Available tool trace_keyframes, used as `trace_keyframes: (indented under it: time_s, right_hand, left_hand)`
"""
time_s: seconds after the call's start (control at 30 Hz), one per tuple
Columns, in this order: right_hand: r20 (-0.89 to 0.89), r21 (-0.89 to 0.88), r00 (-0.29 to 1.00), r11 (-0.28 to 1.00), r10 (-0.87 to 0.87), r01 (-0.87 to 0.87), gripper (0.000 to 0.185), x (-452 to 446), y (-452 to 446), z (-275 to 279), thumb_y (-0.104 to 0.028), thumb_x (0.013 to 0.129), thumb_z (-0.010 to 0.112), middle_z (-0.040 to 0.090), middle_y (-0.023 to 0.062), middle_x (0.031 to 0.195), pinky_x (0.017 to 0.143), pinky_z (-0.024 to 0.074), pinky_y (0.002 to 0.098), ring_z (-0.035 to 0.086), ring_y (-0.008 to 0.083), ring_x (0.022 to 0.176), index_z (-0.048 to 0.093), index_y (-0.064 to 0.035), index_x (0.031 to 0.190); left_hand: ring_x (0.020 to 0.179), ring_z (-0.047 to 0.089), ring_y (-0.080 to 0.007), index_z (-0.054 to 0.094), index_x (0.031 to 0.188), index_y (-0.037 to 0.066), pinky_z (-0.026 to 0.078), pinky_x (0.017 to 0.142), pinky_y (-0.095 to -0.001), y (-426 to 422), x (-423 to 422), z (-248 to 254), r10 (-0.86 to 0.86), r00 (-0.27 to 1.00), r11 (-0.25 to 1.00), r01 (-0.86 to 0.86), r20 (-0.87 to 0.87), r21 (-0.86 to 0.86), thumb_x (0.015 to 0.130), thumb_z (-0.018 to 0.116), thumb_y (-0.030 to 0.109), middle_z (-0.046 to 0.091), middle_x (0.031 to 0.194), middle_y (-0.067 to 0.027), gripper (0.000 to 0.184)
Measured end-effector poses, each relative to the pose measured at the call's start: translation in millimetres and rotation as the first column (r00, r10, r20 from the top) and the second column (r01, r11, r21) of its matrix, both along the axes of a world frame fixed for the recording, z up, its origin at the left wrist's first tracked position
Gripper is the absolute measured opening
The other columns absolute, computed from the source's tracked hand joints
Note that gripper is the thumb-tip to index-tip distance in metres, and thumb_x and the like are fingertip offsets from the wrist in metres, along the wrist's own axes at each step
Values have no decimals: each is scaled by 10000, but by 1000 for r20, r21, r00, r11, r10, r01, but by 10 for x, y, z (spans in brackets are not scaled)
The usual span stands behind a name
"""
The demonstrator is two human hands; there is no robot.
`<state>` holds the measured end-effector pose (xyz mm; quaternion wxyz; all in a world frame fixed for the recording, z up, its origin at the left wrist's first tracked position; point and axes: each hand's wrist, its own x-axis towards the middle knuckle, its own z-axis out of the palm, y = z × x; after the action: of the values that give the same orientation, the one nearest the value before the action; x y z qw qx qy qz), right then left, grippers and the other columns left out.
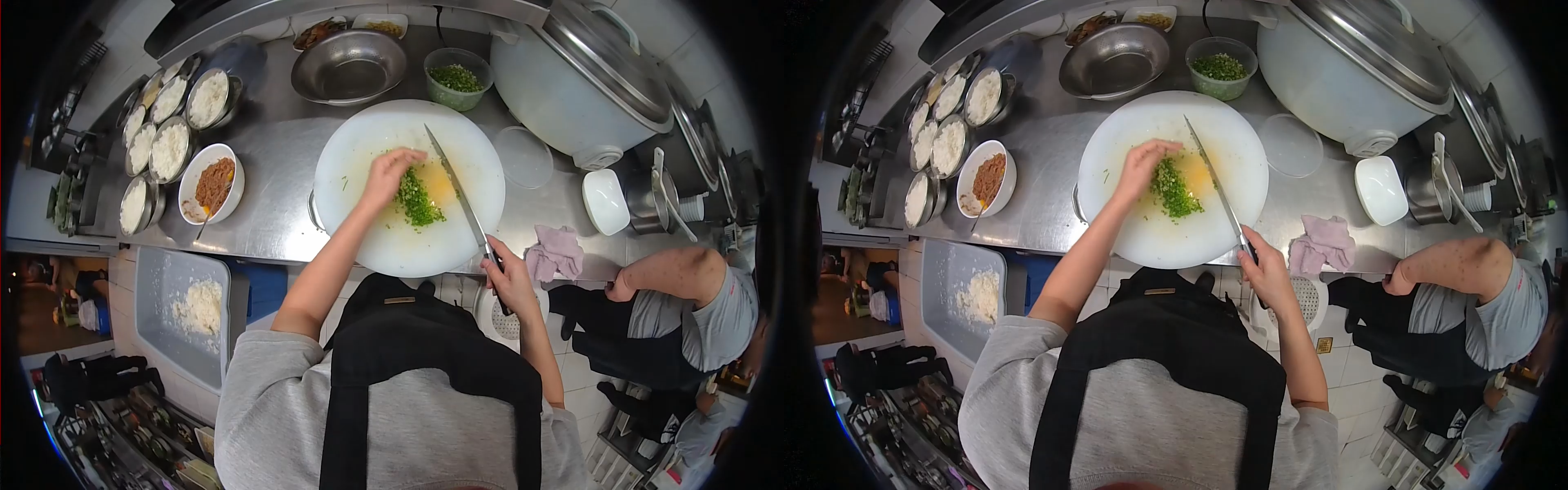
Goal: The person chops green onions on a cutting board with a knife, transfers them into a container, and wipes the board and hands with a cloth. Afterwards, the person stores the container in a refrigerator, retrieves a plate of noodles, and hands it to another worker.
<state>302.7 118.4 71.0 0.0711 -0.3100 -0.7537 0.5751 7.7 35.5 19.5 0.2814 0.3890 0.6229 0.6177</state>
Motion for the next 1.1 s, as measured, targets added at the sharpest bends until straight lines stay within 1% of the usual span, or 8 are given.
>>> trace_keyframes:
  time_s: [0.07, 0.13, 0.23, 0.4, 0.53, 0.7, 0.8, 1.1]
  right_hand:
    - [-40, 39, 999, 999, 10, -9, 430, 27, 73, -52, -100, 902, 563, 572, 56, 718, 512, 465, 262, 513, 87, 527, 487, -4, 1314]
    - [68, 62, 997, 998, 28, -32, 436, 10, 157, -30, -103, 883, 564, 615, 117, 788, 588, 500, 321, 588, 170, 591, 496, -5, 1303]
    - [-40, 474, 991, 876, 130, -95, 447, 9, 213, -135, -83, 861, 559, 627, 196, 903, 669, 502, 395, 632, 314, 726, 495, -14, 1298]
    - [162, 545, 972, 805, 172, -234, 460, 61, 175, 39, -83, 857, 558, 594, 230, 1007, 752, 477, 450, 598, 405, 859, 471, -14, 1303]
    - [184, 537, 948, 781, 261, -319, 457, 188, 245, 94, -82, 862, 555, 602, 225, 984, 738, 481, 440, 597, 408, 851, 471, -13, 1306]
    - [17, -58, 994, 992, 111, -110, 411, 327, 255, -158, -84, 919, 518, 618, 100, 858, 531, 464, 286, 593, 155, 611, 466, -22, 1322]
    - [-97, -204, 995, 978, 18, -38, 420, 394, 155, -369, -85, 953, 469, 593, 64, 872, 485, 444, 234, 536, 81, 559, 415, -36, 1366]
    - [-46, -451, 995, 891, -93, 62, 452, 463, -144, -364, -91, 992, 371, 551, 63, 850, 430, 440, 247, 499, 106, 507, 300, -62, 1438]
  left_hand:
    - [1213, 522, -253, 625, 1155, 4, 340, 1067, -370, 36, -241, -30, 9, 1000, 999, -9, 4, -35, 968, 412, 179, 591, 1259, -166, 334]
    - [1299, 436, -312, 562, 1247, -11, 281, 1109, -399, 108, -427, -147, 166, 825, 964, -251, -541, -86, 978, 392, 224, 527, 1327, -195, 396]
    - [1350, 333, -369, 503, 1294, -19, 223, 1130, -452, 211, -374, -343, 143, 655, 900, -397, -742, -177, 983, 341, 269, 446, 1386, -223, 454]
    - [1356, 322, -360, 468, 1321, -22, 239, 1124, -444, -1, -44, -252, -14, 752, 951, -194, -659, -241, 983, 323, 271, 413, 1415, -216, 470]
    - [1351, 332, -359, 467, 1325, -14, 300, 1101, -432, -263, 201, 29, -162, 955, 964, 99, -249, -246, 949, 445, 319, 427, 1405, -215, 503]
    - [1387, 210, -430, 239, 1447, -15, 225, 1115, -527, -401, 763, -43, -6, 618, 922, -301, -786, -243, 770, 674, 524, 216, 1497, -268, 968]
    - [1398, 147, -451, 158, 1465, -18, 165, 1119, -566, -267, 830, -56, -23, 610, 887, -353, -792, -298, 790, 653, 528, 144, 1511, -281, 999]
    - [1344, 272, -439, 389, 1360, -43, 209, 1108, -527, -22, 401, -170, 278, 581, 764, -616, -765, -191, 925, 508, 425, 339, 1438, -260, 651]
